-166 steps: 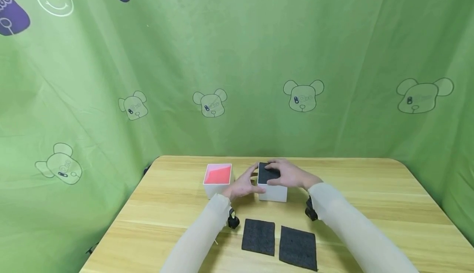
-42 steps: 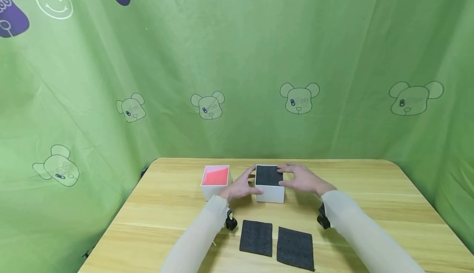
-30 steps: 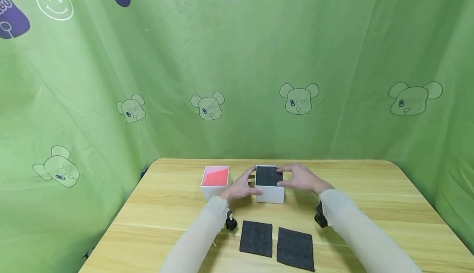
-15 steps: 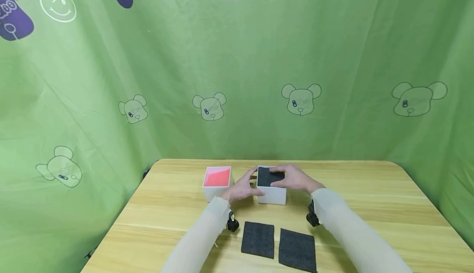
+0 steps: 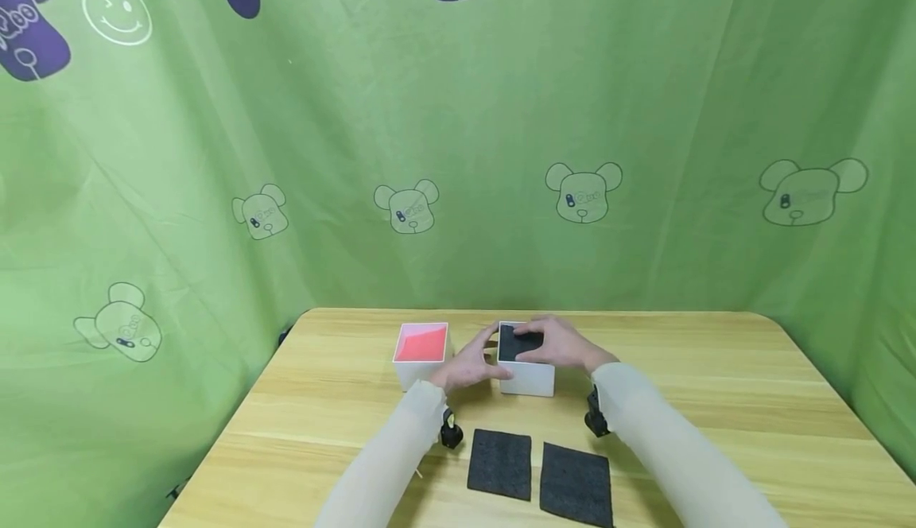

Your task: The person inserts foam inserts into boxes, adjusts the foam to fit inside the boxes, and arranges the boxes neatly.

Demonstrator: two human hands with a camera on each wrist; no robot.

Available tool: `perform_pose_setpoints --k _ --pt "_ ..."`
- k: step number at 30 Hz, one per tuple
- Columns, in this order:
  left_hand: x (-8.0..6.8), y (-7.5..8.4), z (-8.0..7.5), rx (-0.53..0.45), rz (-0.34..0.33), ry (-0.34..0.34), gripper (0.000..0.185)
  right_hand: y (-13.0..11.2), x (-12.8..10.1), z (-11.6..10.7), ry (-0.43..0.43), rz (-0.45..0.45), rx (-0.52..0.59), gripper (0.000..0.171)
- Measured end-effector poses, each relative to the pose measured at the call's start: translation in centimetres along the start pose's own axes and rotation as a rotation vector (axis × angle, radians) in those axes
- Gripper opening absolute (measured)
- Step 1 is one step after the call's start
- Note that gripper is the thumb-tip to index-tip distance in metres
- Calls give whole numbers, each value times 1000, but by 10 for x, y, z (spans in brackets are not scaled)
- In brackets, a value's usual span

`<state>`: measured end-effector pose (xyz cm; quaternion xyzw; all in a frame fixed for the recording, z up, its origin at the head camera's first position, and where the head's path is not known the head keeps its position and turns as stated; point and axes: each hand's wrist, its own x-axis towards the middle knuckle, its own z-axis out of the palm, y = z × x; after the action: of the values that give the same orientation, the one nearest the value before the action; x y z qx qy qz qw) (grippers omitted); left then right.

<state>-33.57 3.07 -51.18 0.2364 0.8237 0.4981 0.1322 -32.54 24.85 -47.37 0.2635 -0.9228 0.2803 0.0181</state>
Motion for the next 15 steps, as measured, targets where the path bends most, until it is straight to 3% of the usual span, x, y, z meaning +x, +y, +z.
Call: perform_pose_setpoints --k 15 --pt "-3 2 1 -20 -1 13 103 10 -23 -24 -23 67 8 61"
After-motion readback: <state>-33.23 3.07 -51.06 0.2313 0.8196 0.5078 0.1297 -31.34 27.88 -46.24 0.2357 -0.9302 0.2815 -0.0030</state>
